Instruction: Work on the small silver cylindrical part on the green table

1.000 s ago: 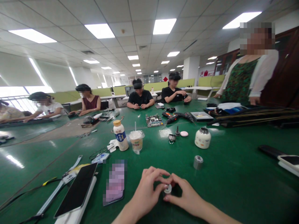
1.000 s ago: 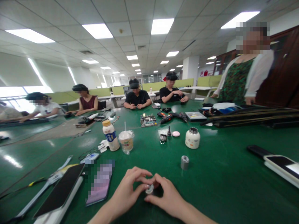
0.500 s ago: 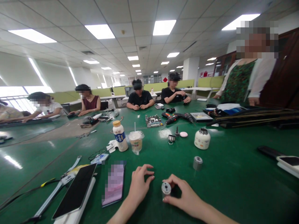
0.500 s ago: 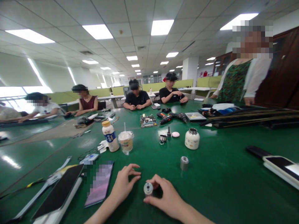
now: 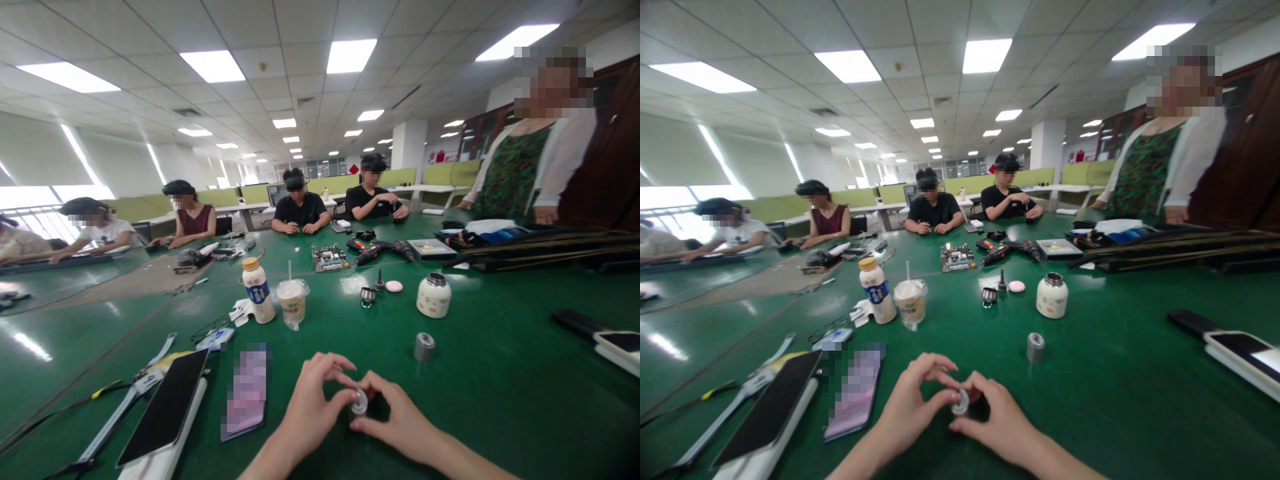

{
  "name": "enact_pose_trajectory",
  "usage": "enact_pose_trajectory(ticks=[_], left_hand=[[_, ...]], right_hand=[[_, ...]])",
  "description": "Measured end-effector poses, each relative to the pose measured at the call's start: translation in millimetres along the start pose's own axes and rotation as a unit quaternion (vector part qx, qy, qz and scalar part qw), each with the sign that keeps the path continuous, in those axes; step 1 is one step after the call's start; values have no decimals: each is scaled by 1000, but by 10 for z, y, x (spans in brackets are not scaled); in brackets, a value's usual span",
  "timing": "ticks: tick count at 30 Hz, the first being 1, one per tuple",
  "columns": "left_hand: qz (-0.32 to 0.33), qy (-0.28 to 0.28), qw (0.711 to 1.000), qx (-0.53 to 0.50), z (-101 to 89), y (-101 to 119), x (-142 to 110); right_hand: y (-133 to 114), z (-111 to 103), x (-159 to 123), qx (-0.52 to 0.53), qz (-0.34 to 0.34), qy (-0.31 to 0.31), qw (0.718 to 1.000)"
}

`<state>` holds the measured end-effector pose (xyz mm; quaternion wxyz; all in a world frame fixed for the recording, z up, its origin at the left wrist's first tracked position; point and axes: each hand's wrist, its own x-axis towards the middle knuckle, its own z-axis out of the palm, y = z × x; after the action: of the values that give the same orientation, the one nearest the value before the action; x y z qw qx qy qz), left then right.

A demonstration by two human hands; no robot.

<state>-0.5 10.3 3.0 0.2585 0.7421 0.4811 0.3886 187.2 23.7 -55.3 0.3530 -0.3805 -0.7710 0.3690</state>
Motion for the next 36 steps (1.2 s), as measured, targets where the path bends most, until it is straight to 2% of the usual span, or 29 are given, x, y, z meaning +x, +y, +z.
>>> enact_pose_trajectory(ticks=[3, 8, 15, 22, 29, 36], left_hand=[[-7, -20, 1000, 3, -6, 61, -20], [3, -21, 1000, 22, 1, 65, -34], [63, -63, 996, 19, -40, 114, -90], [45, -21, 996, 74, 20, 84, -104], [80, -34, 995, 51, 27, 82, -127], [50, -9, 996, 67, 30, 93, -91]], right_hand=[[-4, -4, 0, -6, 2, -3, 1000], [14, -2, -9, -10, 6, 2, 1000], [44, 18, -11, 9, -4, 11, 1000], [-11, -4, -9, 17, -10, 6, 1000], [1, 5, 0, 22, -13, 7, 1000], [-19, -1, -25, -6, 3, 7, 1000]])
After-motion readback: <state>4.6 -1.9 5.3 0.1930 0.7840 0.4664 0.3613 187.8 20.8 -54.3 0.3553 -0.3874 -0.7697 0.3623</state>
